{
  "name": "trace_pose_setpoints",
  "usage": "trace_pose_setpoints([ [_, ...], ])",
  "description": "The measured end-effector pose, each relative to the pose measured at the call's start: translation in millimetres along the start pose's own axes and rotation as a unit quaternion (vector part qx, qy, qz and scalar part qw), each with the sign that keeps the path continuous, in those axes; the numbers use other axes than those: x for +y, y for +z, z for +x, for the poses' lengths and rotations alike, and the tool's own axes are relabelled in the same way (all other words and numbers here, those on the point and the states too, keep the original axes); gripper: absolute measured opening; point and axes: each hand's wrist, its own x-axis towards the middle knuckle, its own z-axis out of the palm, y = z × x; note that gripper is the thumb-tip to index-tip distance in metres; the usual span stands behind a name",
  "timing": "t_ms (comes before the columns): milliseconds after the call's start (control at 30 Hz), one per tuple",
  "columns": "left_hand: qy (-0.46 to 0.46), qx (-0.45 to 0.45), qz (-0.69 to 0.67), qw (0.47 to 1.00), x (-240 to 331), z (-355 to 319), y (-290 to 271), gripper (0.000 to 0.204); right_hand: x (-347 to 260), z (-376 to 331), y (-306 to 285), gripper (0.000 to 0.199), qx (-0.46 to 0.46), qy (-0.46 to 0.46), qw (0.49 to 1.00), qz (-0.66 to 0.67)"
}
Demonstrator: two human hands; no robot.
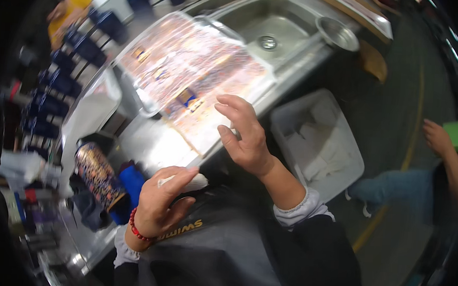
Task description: The person applies decorative stickers to a blue cylindrical container using a green squeegee tool. They smooth the sticker surface, rotate the container to cover different sides, and handle multiple containers on the workbench.
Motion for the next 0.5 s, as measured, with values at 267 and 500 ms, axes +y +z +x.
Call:
trace_pose_setpoints([
  [267, -0.04, 0.158, 0.028, 0.986, 8.0, -99.8, -34.5, 0.048, -30.1, -17.0, 101.2, 0.047, -0.134, -0.174, 0.974, -0.055],
  [500, -0.057, 0.408, 0.125, 0.902, -5.3, -202.2, -45.0, 0.04, -24.4, -40.6, 140.2, 0.045, -0.216, -0.215, 0.935, -0.179],
])
